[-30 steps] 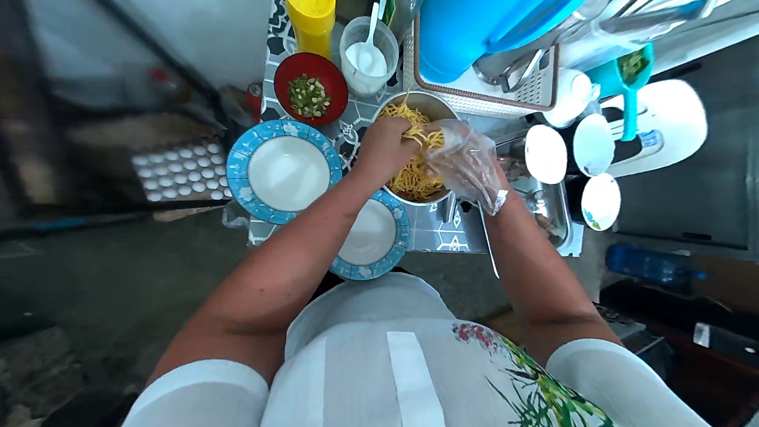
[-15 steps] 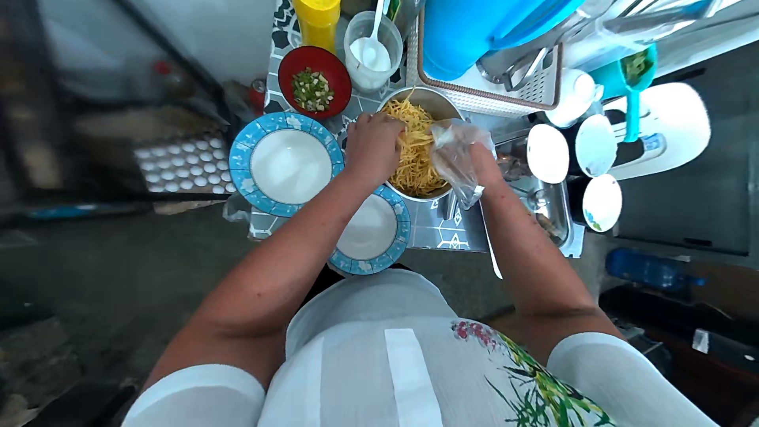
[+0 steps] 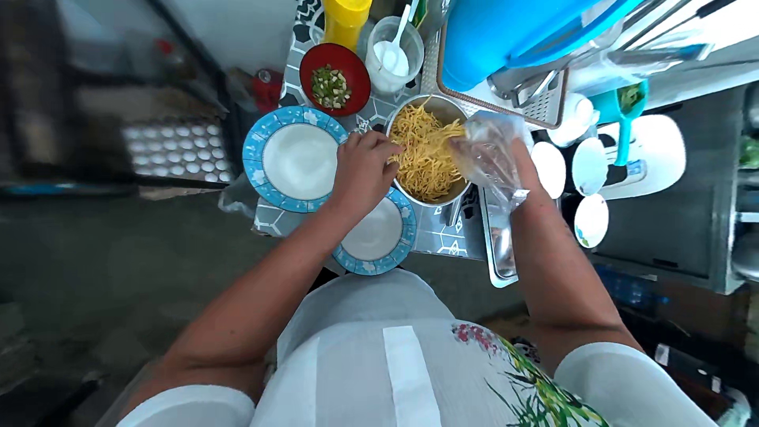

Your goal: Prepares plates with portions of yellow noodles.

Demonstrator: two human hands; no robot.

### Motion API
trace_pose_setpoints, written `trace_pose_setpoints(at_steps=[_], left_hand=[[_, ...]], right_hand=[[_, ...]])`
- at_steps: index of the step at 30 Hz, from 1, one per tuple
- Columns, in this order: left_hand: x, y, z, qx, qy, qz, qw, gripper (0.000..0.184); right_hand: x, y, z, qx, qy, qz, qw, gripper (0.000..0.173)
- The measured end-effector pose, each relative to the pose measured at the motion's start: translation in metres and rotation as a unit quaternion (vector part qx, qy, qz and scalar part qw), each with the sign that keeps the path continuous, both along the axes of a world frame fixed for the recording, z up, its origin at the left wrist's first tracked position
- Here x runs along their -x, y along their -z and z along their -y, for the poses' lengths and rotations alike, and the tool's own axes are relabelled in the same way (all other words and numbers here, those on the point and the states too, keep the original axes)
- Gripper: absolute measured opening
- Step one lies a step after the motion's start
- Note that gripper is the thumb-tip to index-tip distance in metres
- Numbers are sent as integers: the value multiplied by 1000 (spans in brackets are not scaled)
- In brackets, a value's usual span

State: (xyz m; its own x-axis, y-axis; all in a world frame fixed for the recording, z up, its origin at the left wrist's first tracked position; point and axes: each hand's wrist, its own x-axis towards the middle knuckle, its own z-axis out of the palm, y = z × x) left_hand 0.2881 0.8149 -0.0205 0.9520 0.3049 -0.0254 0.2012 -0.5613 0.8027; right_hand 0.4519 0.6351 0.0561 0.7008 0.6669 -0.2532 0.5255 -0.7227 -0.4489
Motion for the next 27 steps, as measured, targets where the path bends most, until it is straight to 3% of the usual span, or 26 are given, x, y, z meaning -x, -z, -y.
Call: trace_pose_setpoints(at_steps=[4,7,10,12,14,18,22,24,27], left_hand=[[17,1,-3,20,-10,10,1000,23],[26,5,-4,29,-13,16,999,23],[34,10,-5,32,-21,18,999,23],[39,13,-6,32,-21,10,999,23],[43,13,-7,38,-21,10,999,24],[50,15,-8,36,-26,11,999,23],[51,6,-12,49,-30,17,998,23],[48,3,-12,51,-31,22,998,24],[38,-3,-9,51,-21,33,998,24]], right_hand=[[8,-24,1,7,-2,18,1000,37],[7,-35,-7,80,3,4,997,36],[1,-2,-9,122,-47,-25,991,46],[12,37,-6,129,-34,-26,991,49],[38,50,-29,177,14,-64,982,43],[34,76,-39,126,32,-9,991,48],[12,30,-15,25,36,21,999,36],[13,-2,-11,15,61,17,998,35],[5,-18,-3,27,93,11,995,39]])
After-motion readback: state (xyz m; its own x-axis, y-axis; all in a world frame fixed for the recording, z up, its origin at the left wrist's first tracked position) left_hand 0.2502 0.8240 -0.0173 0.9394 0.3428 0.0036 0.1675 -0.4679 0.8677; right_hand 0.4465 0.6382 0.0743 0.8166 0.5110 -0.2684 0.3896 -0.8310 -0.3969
